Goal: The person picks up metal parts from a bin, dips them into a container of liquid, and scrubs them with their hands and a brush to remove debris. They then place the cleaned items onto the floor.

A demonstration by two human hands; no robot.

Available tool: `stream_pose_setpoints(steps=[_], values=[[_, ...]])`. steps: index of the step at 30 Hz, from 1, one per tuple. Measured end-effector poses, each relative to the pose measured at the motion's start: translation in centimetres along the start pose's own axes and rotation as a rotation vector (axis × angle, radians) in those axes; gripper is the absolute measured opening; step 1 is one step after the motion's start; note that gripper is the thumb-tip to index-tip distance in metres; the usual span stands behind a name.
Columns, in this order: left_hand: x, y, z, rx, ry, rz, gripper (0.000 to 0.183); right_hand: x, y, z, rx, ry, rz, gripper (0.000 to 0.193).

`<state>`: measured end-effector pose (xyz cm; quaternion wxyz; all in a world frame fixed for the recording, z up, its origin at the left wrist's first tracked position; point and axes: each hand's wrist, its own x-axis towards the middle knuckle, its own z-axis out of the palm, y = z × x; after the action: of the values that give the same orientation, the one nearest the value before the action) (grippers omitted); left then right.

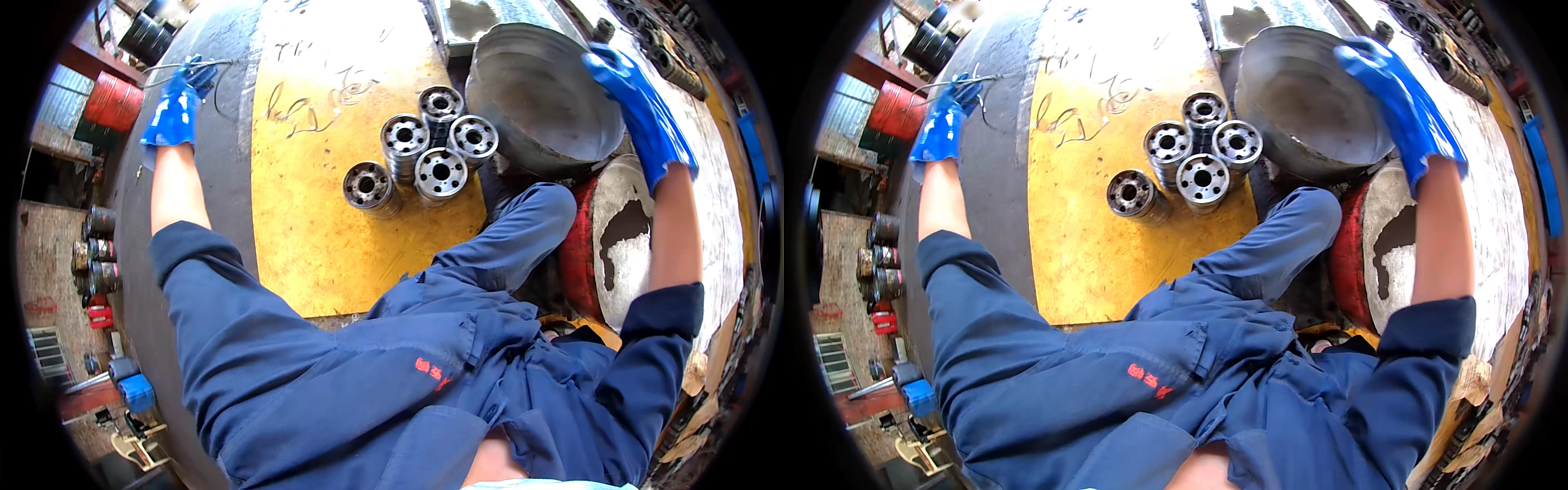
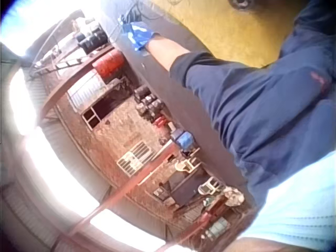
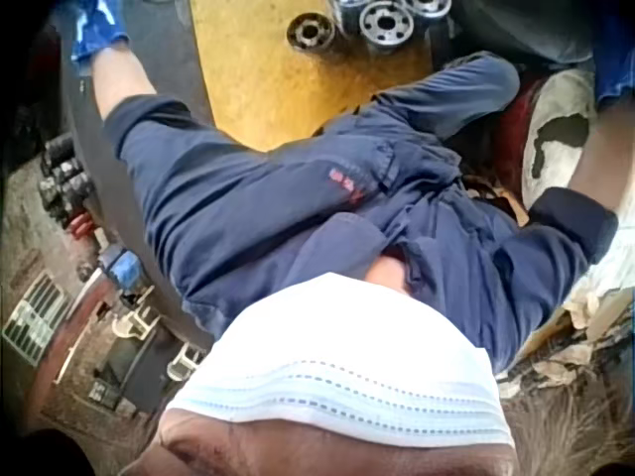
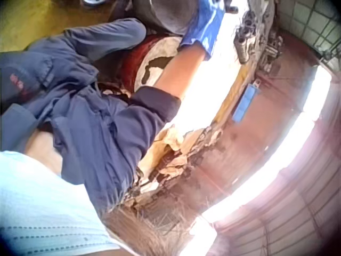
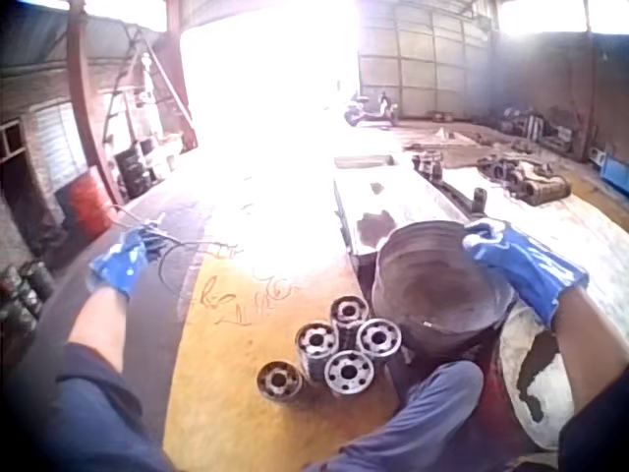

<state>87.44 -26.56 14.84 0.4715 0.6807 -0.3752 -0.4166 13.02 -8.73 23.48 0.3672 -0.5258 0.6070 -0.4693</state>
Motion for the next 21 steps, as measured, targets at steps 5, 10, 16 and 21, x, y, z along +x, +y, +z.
stream_pose_setpoints(steps=[5, 10, 16, 21], values=[[-3.7, -6.8, -10.4, 0.236, 0.183, -0.172, 0.056, -7.4, 4.4, -6.8, -0.461, 0.117, 0.002, 0.042], [-9.9, -16.7, -12.5, 0.214, 0.238, -0.243, 0.060, -18.4, 17.6, -27.6, -0.339, 0.272, 0.221, 0.053], [-18.1, -22.7, -19.9, 0.258, 0.437, -0.422, 0.049, -27.3, 16.8, -18.9, 0.739, 0.724, 0.590, 0.062], [-15.5, -24.2, -15.2, 0.079, 0.376, -0.301, 0.046, -32.1, 23.6, -26.1, 0.378, 0.578, 0.542, 0.061]])
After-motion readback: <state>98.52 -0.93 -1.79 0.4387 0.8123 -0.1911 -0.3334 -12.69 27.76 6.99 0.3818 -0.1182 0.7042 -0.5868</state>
